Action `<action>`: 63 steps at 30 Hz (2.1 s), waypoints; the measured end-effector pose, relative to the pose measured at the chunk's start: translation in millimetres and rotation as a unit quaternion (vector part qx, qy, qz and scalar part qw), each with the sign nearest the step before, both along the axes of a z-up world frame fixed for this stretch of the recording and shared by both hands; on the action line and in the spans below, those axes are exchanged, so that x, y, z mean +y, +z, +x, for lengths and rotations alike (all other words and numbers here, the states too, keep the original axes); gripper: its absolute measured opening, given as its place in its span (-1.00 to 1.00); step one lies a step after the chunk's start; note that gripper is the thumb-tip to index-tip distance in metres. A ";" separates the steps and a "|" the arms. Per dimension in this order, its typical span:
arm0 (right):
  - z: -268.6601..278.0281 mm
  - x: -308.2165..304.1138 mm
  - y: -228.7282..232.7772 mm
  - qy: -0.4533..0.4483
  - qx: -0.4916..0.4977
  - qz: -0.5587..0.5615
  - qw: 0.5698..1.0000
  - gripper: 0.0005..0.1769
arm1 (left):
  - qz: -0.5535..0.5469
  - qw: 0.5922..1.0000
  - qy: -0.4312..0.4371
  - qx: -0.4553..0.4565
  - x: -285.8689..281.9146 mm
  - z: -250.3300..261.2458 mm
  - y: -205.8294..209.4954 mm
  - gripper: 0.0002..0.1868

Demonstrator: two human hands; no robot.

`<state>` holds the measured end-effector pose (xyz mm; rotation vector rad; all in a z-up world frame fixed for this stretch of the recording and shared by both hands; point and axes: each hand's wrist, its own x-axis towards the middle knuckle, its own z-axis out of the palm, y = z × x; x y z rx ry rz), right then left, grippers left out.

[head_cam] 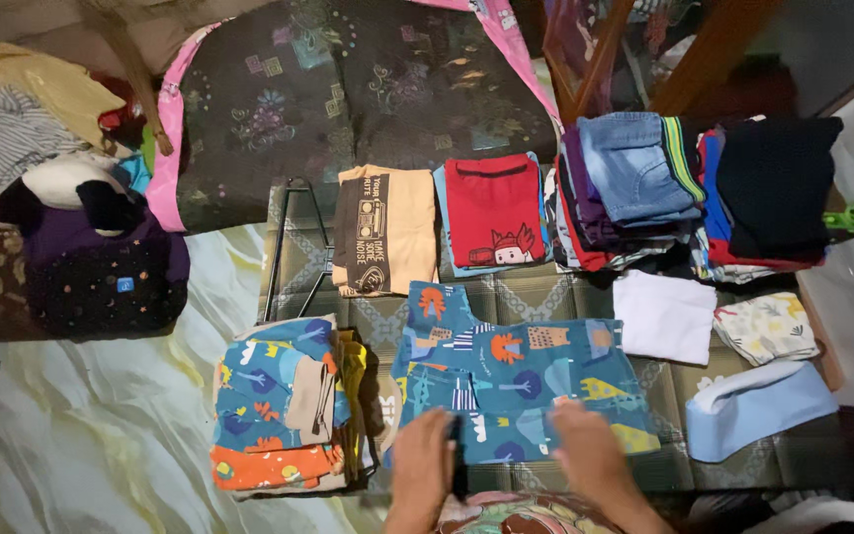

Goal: The person sorts various garments on a flat surface, picking them up and placing them into different stacks.

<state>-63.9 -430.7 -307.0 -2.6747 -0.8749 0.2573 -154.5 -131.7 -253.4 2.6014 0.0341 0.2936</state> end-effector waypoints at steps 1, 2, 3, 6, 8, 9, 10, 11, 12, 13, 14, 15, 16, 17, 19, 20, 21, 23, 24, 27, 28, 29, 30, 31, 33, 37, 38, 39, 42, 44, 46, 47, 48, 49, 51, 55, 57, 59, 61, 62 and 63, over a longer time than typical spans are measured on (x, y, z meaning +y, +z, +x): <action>-3.0 13.4 2.5 0.082 0.024 0.015 0.996 -0.15 | 0.000 1.000 0.000 -0.001 -2.8 5.3 -7.1 -0.49; -6.9 18.1 8.7 0.082 0.025 0.015 0.996 -0.15 | 0.044 0.996 -0.077 0.024 -5.0 12.8 -13.1 -0.43; -11.8 22.1 15.2 0.131 -0.051 0.022 0.990 -0.14 | 0.088 0.983 -0.153 0.049 -6.4 16.5 -16.1 -0.37; -2.9 15.6 29.6 0.093 0.022 -0.090 0.991 -0.14 | 0.102 0.977 -0.156 0.106 2.2 18.0 -14.3 -0.26; 1.1 -2.1 26.4 0.001 0.176 -0.202 0.963 -0.15 | 0.097 0.980 -0.127 0.122 0.0 20.3 -16.3 -0.25; 3.2 -20.2 23.3 -0.027 0.050 -0.118 0.991 -0.17 | 0.092 0.981 -0.097 0.139 -1.3 16.8 -17.3 -0.24; 7.3 -29.3 16.6 -0.057 -0.082 -0.029 0.995 -0.17 | 0.093 0.981 -0.098 0.137 -1.1 18.1 -18.5 -0.24; 5.9 -33.6 9.6 -0.058 -0.083 -0.028 0.994 -0.17 | 0.100 0.987 -0.063 0.110 -1.6 18.3 -18.9 -0.22; 3.5 -40.7 5.1 -0.090 -0.089 -0.006 0.992 -0.17 | 0.106 0.991 -0.028 0.082 -3.2 20.0 -19.4 -0.21; 2.4 -45.7 1.8 -0.122 -0.095 0.017 0.988 -0.17 | 0.107 0.991 -0.031 0.080 -4.0 23.1 -19.0 -0.21; 4.0 -44.8 -1.6 -0.124 -0.099 0.017 0.987 -0.17 | 0.080 0.995 0.033 0.053 -4.8 28.5 -17.5 -0.18; 5.1 -39.4 -3.4 -0.159 -0.097 0.002 0.982 -0.17 | 0.052 0.994 0.097 0.025 -4.8 34.1 -14.0 -0.14; 9.4 -33.3 -1.4 -0.192 -0.094 -0.012 0.977 -0.17 | 0.053 0.994 0.098 0.022 -1.6 41.4 -8.2 -0.14; 17.1 -30.2 4.6 -0.191 -0.097 -0.010 0.977 -0.17 | 0.040 0.992 0.117 0.010 4.6 52.9 -1.6 -0.16; 37.7 -24.2 21.1 -0.219 -0.129 -0.033 0.967 -0.23 | -0.003 0.990 0.140 0.002 22.0 83.5 10.5 -0.22; 51.2 -20.8 30.6 -0.218 -0.128 -0.032 0.967 -0.23 | -0.034 0.989 0.143 0.007 31.8 102.7 15.4 -0.26; 69.0 -17.4 39.3 -0.223 -0.151 -0.016 0.963 -0.33 | -0.065 0.983 0.172 0.027 39.8 124.3 18.2 -0.28; 102.8 -13.5 53.3 -0.221 -0.197 0.014 0.955 -0.43 | -0.114 0.967 0.220 0.064 53.9 161.6 15.9 -0.39; 118.8 -11.0 57.7 -0.216 -0.223 0.031 0.950 -0.43 | -0.131 0.959 0.240 0.078 61.1 178.2 11.1 -0.47; 149.3 -12.3 60.8 -0.181 -0.126 -0.051 0.974 -0.48 | -0.283 0.914 0.240 0.162 76.2 207.2 -22.5 -0.61; 153.1 -11.7 57.6 -0.180 -0.126 -0.050 0.974 -0.48 | -0.282 0.915 0.241 0.161 80.5 215.0 -37.7 -0.61; 157.0 -10.2 53.8 -0.183 -0.128 -0.046 0.974 -0.55 | -0.426 0.871 0.199 0.140 84.4 223.4 -51.2 -0.65; 158.1 -10.5 50.9 -0.185 -0.129 -0.042 0.973 -0.61 | -0.560 0.806 0.155 0.116 87.6 224.7 -61.3 -0.69; 156.9 -12.9 49.7 -0.183 -0.127 -0.042 0.974 -0.61 | -0.560 0.805 0.157 0.116 91.7 223.0 -65.6 -0.69; 149.0 -20.8 51.2 -0.206 -0.067 -0.108 0.970 -0.81 | -0.563 0.795 0.114 0.197 98.2 213.3 -58.8 -0.79; 122.9 -42.7 59.8 -0.230 -0.065 -0.032 0.971 -0.76 | -0.466 0.868 0.034 0.168 98.7 155.1 -17.4 -0.82; 113.1 -50.7 60.2 -0.222 -0.078 0.006 0.972 -0.78 | -0.450 0.882 0.023 0.141 95.4 129.2 -8.3 -0.87; 104.5 -57.5 58.7 -0.214 -0.092 0.043 0.972 -0.78 | -0.383 0.919 0.001 0.096 91.5 105.3 -1.1 -0.92; 82.8 -72.9 45.7 -0.178 -0.096 0.026 0.979 -0.61 | -0.263 0.961 0.014 0.084 74.7 46.8 7.5 -0.79; 75.4 -78.9 34.9 -0.165 -0.102 0.017 0.981 -0.65 | -0.244 0.965 0.018 0.090 68.7 27.1 6.8 -0.76; 70.4 -79.9 27.9 -0.151 -0.108 0.008 0.983 -0.69 | -0.224 0.969 0.023 0.097 64.6 15.2 6.7 -0.74; 69.1 -79.0 27.0 -0.157 -0.114 0.006 0.981 -0.68 | -0.223 0.969 0.030 0.102 62.8 13.2 7.0 -0.72; 69.8 -78.4 27.9 -0.164 -0.120 0.003 0.979 -0.66 | -0.223 0.968 0.036 0.106 61.2 13.0 7.3 -0.70; 70.0 -76.8 29.8 -0.162 -0.121 0.002 0.979 -0.66 | -0.225 0.968 0.038 0.104 60.3 12.3 8.4 -0.70; 70.1 -73.0 36.9 -0.179 -0.117 0.012 0.977 -0.67 | -0.192 0.975 0.034 0.105 57.5 11.9 11.4 -0.59; 70.1 -70.5 49.2 -0.158 -0.101 0.004 0.982 -0.54 | -0.208 0.971 0.085 0.076 51.2 14.7 24.8 -0.50; 69.9 -70.1 46.7 -0.221 -0.112 0.000 0.969 -0.55 | -0.206 0.961 0.179 0.048 46.0 23.8 31.5 -0.58; 70.9 -68.7 34.6 -0.215 -0.132 0.063 0.966 -0.62 | -0.185 0.972 0.142 0.041 38.6 38.4 31.0 -0.61; 74.4 -59.5 15.9 -0.209 -0.153 0.128 0.958 -0.70 | -0.163 0.981 0.104 0.031 32.0 46.3 25.9 -0.64; 74.8 -53.4 7.0 -0.166 -0.128 0.088 0.974 -0.64 | -0.121 0.988 0.057 0.072 29.5 52.8 20.2 -0.62; 73.7 -51.0 1.9 -0.122 -0.102 0.047 0.986 -0.58 | -0.078 0.991 0.010 0.112 28.4 58.4 14.2 -0.58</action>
